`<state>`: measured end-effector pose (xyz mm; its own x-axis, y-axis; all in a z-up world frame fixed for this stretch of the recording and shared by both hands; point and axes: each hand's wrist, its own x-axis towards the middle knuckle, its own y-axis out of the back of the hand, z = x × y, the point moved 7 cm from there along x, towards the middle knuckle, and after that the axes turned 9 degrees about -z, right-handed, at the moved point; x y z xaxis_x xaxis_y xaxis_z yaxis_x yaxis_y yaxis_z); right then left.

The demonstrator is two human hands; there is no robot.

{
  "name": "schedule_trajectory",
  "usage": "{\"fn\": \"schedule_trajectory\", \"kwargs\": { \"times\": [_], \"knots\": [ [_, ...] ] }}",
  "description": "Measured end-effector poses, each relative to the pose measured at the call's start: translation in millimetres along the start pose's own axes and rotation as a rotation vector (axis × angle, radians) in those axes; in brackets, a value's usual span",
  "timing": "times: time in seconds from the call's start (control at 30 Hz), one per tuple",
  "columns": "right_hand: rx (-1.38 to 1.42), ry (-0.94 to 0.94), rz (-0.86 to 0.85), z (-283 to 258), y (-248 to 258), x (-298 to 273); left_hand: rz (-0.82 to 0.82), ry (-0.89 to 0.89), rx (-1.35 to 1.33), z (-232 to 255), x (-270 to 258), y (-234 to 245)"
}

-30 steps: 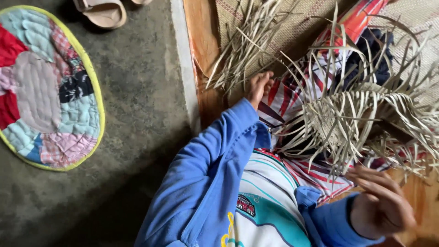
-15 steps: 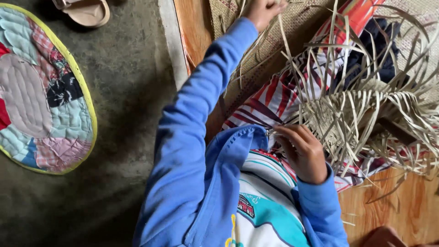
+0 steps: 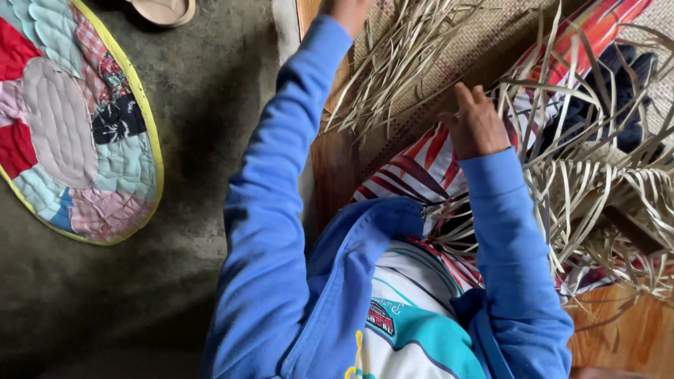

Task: Weaving a hat using dried straw strands by hand while sitting on the floor.

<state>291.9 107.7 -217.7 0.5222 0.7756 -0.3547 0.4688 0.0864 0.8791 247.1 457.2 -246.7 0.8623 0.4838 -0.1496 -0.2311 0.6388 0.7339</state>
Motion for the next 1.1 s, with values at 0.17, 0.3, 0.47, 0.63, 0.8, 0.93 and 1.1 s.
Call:
{"fn": "schedule_trajectory", "kwargs": {
  "times": [0.17, 0.3, 0.47, 0.63, 0.8, 0.93, 1.1],
  "knots": [
    [-0.013, 0.279, 0.097, -57, -3, -46, -0.13, 0.279, 0.169, -117, -33, -102],
    [0.328, 0.481, -0.001, -106, 22, -100, -0.281, 0.392, 0.192, -70, -82, -94],
    [0.591, 0.531, -0.124, -112, 15, -135, -0.299, 0.436, 0.205, -77, -86, -104],
    [0.649, 0.573, -0.072, -115, 7, -146, -0.322, 0.527, 0.176, -80, -90, -106],
    [0.646, 0.597, -0.065, -116, 12, -150, -0.188, 0.43, 0.087, -51, -94, -82],
    [0.664, 0.595, -0.045, -118, 18, -154, 0.107, 0.274, -0.01, -19, -40, -74],
    [0.68, 0.526, 0.008, -115, 21, -159, 0.106, 0.229, 0.038, 21, 25, -85]
  ]
}}
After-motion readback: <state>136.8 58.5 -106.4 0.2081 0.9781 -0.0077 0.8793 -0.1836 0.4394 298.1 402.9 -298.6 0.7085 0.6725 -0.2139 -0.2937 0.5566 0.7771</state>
